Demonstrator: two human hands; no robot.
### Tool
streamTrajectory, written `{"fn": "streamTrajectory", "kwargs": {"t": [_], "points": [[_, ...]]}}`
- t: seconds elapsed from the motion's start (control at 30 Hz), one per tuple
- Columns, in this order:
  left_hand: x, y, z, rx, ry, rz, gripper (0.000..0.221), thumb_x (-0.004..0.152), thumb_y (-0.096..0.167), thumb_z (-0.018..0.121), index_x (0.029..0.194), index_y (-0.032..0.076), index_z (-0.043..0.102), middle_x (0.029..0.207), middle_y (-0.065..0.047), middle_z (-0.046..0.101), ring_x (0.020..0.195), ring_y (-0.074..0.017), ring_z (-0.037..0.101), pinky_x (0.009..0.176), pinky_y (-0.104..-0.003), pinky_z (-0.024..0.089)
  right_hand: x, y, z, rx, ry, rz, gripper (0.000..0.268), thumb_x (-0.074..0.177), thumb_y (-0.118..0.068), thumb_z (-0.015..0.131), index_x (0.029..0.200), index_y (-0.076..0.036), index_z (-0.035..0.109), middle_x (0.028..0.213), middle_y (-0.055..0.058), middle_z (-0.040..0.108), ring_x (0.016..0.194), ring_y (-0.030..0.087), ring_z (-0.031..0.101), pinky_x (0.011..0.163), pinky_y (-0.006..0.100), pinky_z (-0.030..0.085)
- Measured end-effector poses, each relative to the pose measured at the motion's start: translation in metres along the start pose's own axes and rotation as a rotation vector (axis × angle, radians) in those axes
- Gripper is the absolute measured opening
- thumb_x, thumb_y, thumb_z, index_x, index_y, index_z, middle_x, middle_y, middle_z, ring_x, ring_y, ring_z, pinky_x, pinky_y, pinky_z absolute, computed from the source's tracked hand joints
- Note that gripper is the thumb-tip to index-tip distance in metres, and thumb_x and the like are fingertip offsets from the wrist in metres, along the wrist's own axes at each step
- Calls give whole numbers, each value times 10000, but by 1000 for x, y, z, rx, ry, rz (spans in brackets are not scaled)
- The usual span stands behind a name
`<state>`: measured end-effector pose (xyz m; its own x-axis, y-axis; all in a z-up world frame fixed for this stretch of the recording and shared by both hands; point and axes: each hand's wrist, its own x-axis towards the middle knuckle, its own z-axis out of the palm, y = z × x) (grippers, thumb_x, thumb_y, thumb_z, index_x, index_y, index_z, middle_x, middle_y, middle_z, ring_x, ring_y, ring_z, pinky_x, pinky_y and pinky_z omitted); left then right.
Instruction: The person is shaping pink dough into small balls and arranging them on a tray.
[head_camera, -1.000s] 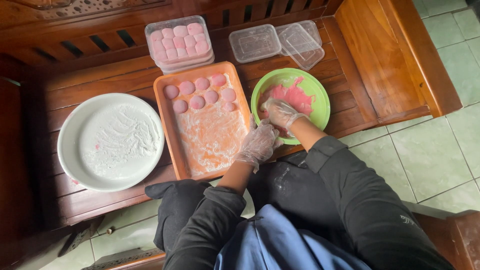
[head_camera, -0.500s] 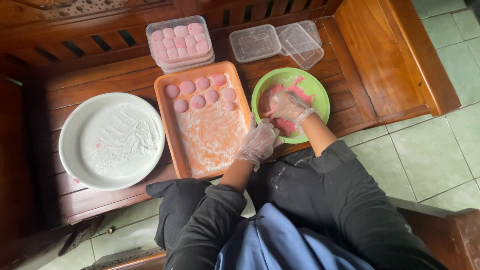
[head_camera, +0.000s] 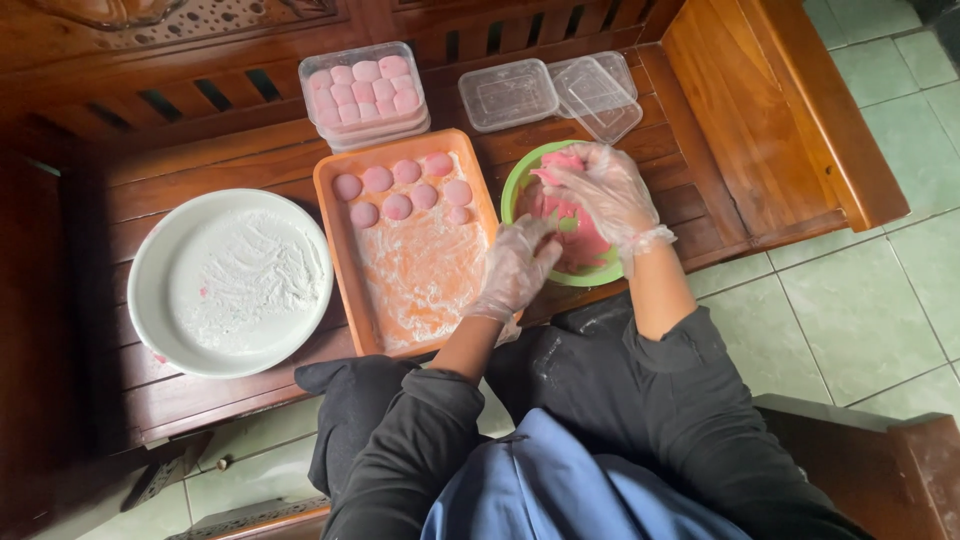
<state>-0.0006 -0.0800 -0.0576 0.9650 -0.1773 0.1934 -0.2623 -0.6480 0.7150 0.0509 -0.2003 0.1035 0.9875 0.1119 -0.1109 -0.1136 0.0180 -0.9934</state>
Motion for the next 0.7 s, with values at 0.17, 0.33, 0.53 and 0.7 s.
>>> {"fn": "streamTrajectory", "kwargs": {"t": [0.17,0.33,0.53,0.7], "points": [[0,35,-63,-890,407,-217,588,1017,156,647,1560,150,421,1475,-157,569,1412,-242,488,1223,-394,388,-21,-2,29,360,-191,9,476,883,66,721,1342,4,611,1123,93,677,1029,198,703,1025,422,625],[3,32,-64,-1222,477,-265,704,918,62,765,1534,35,423,1433,-175,546,1347,-242,511,1153,-387,466,-27,9,45,323,-254,-59,412,931,-33,622,1335,45,625,1047,95,691,943,144,700,891,337,645],[0,48,-87,-1506,552,-411,502,887,43,788,1359,36,618,1062,-45,712,943,-119,697,937,-327,622,-27,15,71,-162,-149,-230,291,841,-61,747,1129,-104,761,962,19,731,926,118,701,843,266,598],[-7,50,-109,-1535,521,-431,524,876,-24,770,1370,57,616,1030,-114,732,867,-181,737,870,-399,658,-16,29,61,-539,7,-426,381,722,-145,875,1074,-277,817,1037,-31,762,871,77,694,745,241,583]]}}
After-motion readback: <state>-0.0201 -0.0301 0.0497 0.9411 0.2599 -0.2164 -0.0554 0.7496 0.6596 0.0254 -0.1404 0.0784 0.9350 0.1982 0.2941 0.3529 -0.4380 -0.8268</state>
